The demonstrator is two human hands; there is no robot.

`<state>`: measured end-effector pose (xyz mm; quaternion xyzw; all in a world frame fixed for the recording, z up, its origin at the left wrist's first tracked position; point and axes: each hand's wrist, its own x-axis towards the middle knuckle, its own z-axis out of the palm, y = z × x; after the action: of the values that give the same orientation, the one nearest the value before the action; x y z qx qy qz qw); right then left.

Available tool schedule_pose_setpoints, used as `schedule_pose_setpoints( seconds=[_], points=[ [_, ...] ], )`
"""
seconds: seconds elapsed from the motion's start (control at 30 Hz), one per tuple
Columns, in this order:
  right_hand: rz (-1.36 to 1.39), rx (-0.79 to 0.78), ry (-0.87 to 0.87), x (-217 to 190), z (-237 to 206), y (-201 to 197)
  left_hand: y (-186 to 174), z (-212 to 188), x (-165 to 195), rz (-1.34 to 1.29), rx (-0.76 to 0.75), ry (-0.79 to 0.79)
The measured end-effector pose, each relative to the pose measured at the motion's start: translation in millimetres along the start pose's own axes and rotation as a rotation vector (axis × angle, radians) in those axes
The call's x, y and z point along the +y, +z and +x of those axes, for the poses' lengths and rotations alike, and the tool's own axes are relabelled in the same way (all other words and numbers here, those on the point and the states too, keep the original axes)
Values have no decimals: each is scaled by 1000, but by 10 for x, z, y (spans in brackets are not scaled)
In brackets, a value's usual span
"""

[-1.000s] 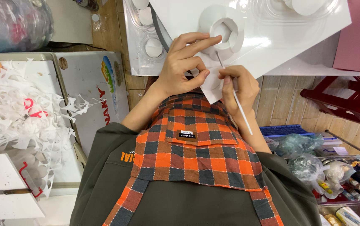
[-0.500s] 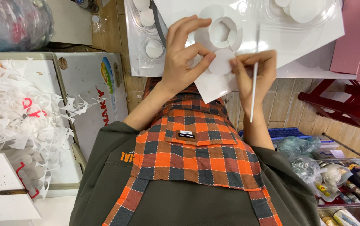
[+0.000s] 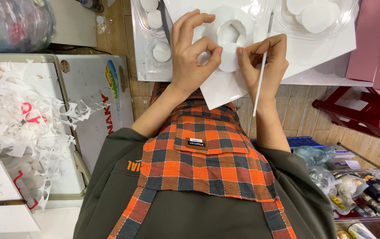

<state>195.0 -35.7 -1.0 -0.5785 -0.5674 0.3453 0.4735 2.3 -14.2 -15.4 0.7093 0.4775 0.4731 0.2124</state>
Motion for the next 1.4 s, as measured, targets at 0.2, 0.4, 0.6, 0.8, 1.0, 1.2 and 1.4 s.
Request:
schedule_pose_setpoints(
  seconds=[0.2,0.4,0.6,0.8,1.0,1.2,1.4],
  points=[
    [-29,-8,-6,-39,5,-5,12,-10,-3,17,-4,6],
    [-34,-21,11,-67,31,3,-21,25,-7,14,-8,34],
    [-27,-19,11,-80,28,15,-81,68,74,167,-8,174],
    [-32,-21,-2,-53,16,23,-80,118,96,215,-17,264],
    [7,-108,-162,49,118,-161,-58,69,18,196,-38,252],
    [-293,-251,-537,84,307,-370,-3,44,-69,218,-33,310],
    [-362,-402,-634,125,610,-410,30,67,-77,225,-47,326]
  ],
)
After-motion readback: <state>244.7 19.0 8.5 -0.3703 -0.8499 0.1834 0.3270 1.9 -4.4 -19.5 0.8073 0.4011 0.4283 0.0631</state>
